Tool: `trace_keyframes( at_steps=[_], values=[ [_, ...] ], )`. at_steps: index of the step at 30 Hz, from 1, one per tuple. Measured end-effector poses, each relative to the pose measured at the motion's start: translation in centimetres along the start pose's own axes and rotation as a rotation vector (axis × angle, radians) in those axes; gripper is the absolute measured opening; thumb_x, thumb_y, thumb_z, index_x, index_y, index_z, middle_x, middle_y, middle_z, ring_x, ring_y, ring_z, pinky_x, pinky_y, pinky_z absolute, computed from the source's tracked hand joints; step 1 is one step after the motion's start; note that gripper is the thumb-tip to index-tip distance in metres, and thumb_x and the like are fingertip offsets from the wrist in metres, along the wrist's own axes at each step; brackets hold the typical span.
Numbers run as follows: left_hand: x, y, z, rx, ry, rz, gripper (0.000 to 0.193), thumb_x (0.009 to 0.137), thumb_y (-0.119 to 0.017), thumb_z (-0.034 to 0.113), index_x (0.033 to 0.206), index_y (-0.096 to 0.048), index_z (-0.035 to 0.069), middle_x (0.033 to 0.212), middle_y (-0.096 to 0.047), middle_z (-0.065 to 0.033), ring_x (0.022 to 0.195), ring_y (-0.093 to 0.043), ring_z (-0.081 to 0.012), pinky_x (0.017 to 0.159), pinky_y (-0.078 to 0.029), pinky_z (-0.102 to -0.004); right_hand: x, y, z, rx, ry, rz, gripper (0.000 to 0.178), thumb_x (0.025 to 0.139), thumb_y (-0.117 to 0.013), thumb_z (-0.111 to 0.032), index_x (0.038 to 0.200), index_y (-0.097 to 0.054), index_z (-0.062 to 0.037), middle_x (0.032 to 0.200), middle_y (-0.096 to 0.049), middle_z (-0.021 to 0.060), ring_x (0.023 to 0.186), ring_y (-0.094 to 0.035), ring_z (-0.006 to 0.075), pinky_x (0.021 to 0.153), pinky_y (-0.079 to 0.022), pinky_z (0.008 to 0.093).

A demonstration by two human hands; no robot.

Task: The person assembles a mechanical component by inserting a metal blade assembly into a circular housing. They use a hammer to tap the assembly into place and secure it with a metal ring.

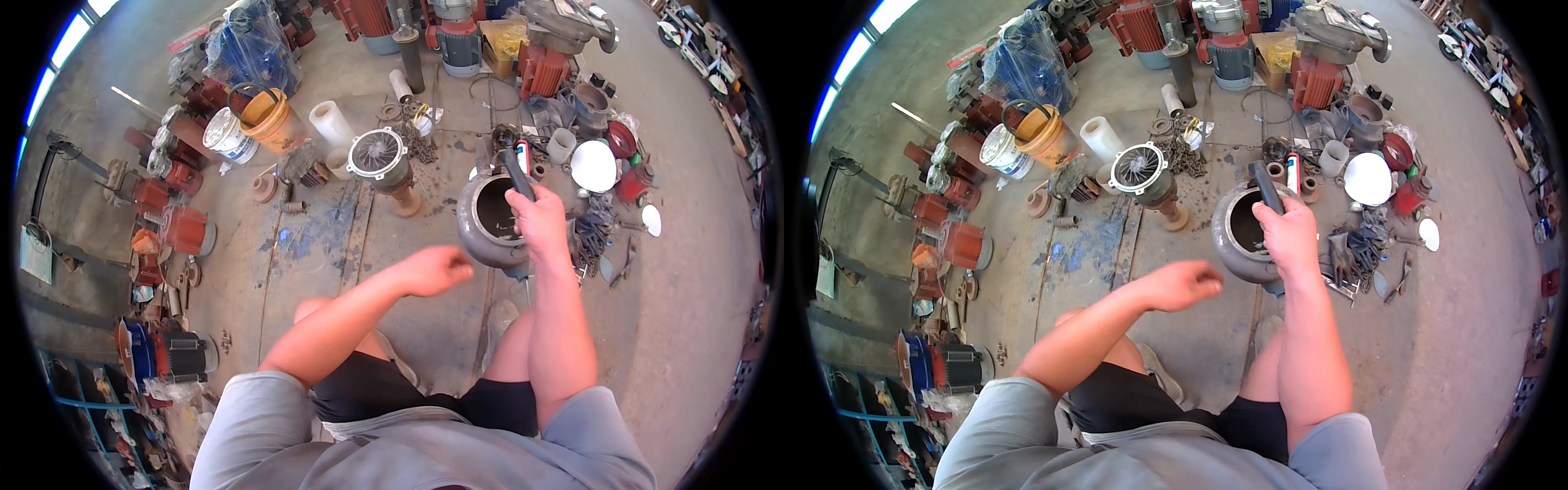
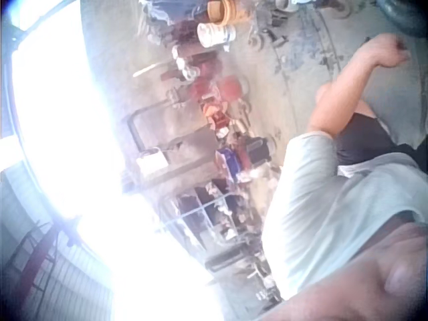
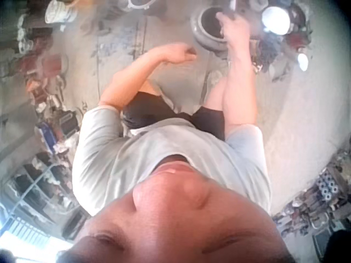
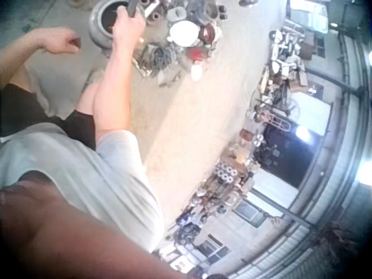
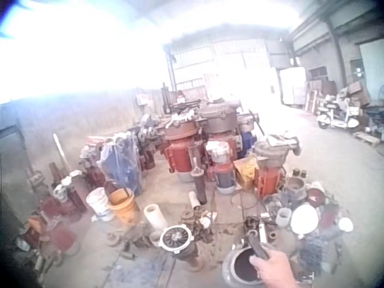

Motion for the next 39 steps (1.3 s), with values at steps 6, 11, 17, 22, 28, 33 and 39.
trace_keyframes(
  at_steps=[6,11,17,22,28,33,39],
  values=[
    [-3.9,1.8,4.4,-0.789,-0.058,0.368,0.049,0.109,-0.056,0.028,0.144,-0.048,-0.005,0.133,-0.062,-0.0162,0.124,-0.060,-0.0228,0.106,-0.050,-0.0375,-2.0,-0.7,0.6,0.003,-0.044,-0.037,0.015,0.092,-0.073,-0.013,0.098,-0.066,-0.0002,0.066,-0.054,-0.0043,0.050,-0.046,0.0050,0.045,-0.036,0.0251],
    [-1.1,1.1,3.1,-0.900,-0.052,0.476,0.052,0.109,-0.055,0.032,0.144,-0.047,-0.006,0.134,-0.061,-0.0153,0.125,-0.059,-0.0218,0.107,-0.049,-0.0367,-3.3,-1.5,1.0,-0.053,-0.080,-0.050,0.016,0.091,-0.072,-0.013,0.099,-0.068,0.0007,0.070,-0.059,-0.0022,0.056,-0.052,0.0059,0.050,-0.041,0.0240],
    [2.3,1.0,4.6,-1.228,-0.026,0.259,0.045,0.110,-0.053,0.035,0.135,-0.056,-0.002,0.120,-0.066,-0.0105,0.110,-0.063,-0.0171,0.097,-0.051,-0.0336,-4.0,-2.2,2.2,-0.061,-0.103,-0.034,0.017,0.091,-0.071,-0.012,0.101,-0.069,0.0012,0.073,-0.061,-0.0011,0.060,-0.054,0.0061,0.054,-0.043,0.0237],
    [3.8,1.0,3.1,-1.368,-0.010,0.254,0.036,0.110,-0.053,0.031,0.126,-0.060,0.000,0.109,-0.067,-0.0071,0.094,-0.065,-0.0149,0.085,-0.053,-0.0322,-3.6,-4.5,3.1,-0.059,-0.120,-0.053,0.012,0.092,-0.068,-0.010,0.098,-0.068,0.0002,0.074,-0.062,-0.0010,0.060,-0.054,0.0057,0.054,-0.042,0.0231],
    [4.3,2.2,2.2,-1.406,0.035,0.359,0.026,0.108,-0.053,0.023,0.114,-0.065,0.002,0.090,-0.066,-0.0048,0.072,-0.060,-0.0123,0.065,-0.051,-0.0314,-3.0,-6.3,4.3,-0.052,-0.108,-0.059,0.004,0.093,-0.062,-0.004,0.094,-0.064,-0.0011,0.072,-0.058,-0.0014,0.058,-0.052,0.0060,0.050,-0.039,0.0232],
    [3.8,3.7,1.1,-1.415,-0.033,0.349,0.027,0.108,-0.055,0.021,0.093,-0.065,0.000,0.073,-0.062,-0.0048,0.053,-0.056,-0.0143,0.049,-0.047,-0.0316,-2.1,-7.6,3.8,-0.116,-0.098,-0.148,0.013,0.095,-0.055,-0.013,0.091,-0.062,-0.0025,0.067,-0.056,-0.0005,0.051,-0.047,0.0070,0.046,-0.034,0.0237],
    [2.4,5.9,1.1,-1.434,-0.058,0.393,0.030,0.107,-0.057,0.020,0.087,-0.064,-0.001,0.068,-0.061,-0.0054,0.049,-0.059,-0.0156,0.046,-0.049,-0.0320,-1.2,-9.1,2.3,-0.127,-0.098,-0.205,0.025,0.096,-0.045,-0.023,0.089,-0.060,-0.0033,0.065,-0.056,0.0021,0.047,-0.045,0.0081,0.044,-0.035,0.0246]
  ],
)
Point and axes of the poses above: each hand's wrist, its own x-axis towards the middle knuckle, its own y-axis out of the back of the hand, z = x × y, the point moved 7 cm from there along x, towards the middle knuckle
